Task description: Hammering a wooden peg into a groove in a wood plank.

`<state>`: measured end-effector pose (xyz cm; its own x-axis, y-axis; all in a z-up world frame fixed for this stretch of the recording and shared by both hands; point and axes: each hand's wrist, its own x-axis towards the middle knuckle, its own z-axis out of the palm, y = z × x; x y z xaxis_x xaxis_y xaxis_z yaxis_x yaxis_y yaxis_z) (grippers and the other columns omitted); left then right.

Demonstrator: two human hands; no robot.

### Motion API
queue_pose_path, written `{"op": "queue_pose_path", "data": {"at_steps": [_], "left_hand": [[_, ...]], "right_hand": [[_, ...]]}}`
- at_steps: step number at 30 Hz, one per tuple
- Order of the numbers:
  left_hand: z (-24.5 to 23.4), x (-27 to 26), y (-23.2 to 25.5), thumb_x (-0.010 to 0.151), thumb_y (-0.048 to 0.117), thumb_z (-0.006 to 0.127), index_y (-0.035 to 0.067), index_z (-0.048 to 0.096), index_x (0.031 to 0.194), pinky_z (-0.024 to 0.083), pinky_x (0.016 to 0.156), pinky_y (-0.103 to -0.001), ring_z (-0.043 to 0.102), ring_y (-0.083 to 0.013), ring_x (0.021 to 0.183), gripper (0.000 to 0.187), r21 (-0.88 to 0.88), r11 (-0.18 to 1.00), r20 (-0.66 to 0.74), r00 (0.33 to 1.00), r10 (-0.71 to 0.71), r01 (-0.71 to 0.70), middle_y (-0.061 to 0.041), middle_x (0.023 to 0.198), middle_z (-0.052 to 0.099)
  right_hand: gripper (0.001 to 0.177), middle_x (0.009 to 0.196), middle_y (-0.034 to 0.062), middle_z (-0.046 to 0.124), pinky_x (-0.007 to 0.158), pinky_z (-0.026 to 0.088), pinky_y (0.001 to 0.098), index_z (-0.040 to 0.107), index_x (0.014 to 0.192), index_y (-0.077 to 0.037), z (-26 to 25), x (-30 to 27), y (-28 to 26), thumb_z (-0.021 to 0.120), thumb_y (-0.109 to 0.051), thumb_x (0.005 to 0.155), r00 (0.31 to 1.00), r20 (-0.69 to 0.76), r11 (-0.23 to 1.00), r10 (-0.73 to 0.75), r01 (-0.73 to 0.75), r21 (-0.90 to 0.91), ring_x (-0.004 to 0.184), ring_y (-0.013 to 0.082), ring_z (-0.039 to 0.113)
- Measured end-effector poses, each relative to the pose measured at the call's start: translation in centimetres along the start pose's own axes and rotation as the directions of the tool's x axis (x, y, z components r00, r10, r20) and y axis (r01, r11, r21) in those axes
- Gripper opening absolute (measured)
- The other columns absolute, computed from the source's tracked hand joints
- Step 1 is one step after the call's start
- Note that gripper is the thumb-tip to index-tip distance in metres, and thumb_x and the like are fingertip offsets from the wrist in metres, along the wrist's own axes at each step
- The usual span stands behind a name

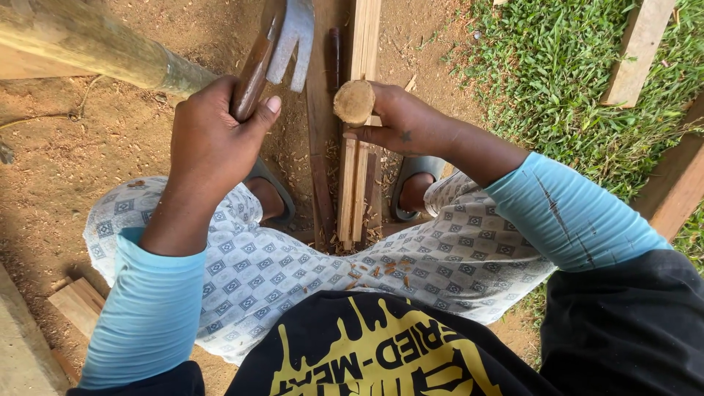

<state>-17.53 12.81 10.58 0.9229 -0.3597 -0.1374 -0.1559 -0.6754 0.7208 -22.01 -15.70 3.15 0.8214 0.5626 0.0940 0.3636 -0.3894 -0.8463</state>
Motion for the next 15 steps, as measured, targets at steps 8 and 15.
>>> {"op": "queue_pose_path", "data": {"at_steps": [8,15], "left_hand": [[-0.17,-0.26,-0.05,0.101,0.035,0.077,0.007,0.067,0.092,0.049,0.054,-0.034,0.065,-0.0156,0.06,0.031,0.03,1.0,0.002,1.0,0.002,-0.002,-0.005,0.068,0.065],[-0.3,-0.38,-0.29,0.101,0.035,0.076,0.007,0.067,0.093,0.049,0.054,-0.033,0.065,-0.0144,0.06,0.031,0.016,1.0,0.002,1.0,0.002,-0.002,-0.004,0.068,0.066]], "right_hand": [[0.032,0.118,0.0162,0.063,0.095,0.055,0.0421,0.061,0.123,-0.003,-0.05,-0.51,0.51,0.078,-0.013,0.097,1.0,0.009,0.998,0.005,-0.004,-0.064,0.111,0.0337,0.067],[0.03,0.116,0.0154,0.064,0.092,0.055,0.0418,0.061,0.121,-0.003,-0.06,-0.95,0.89,0.077,-0.012,0.097,1.0,0.003,0.999,-0.015,0.015,-0.05,0.109,0.0334,0.067]]}}
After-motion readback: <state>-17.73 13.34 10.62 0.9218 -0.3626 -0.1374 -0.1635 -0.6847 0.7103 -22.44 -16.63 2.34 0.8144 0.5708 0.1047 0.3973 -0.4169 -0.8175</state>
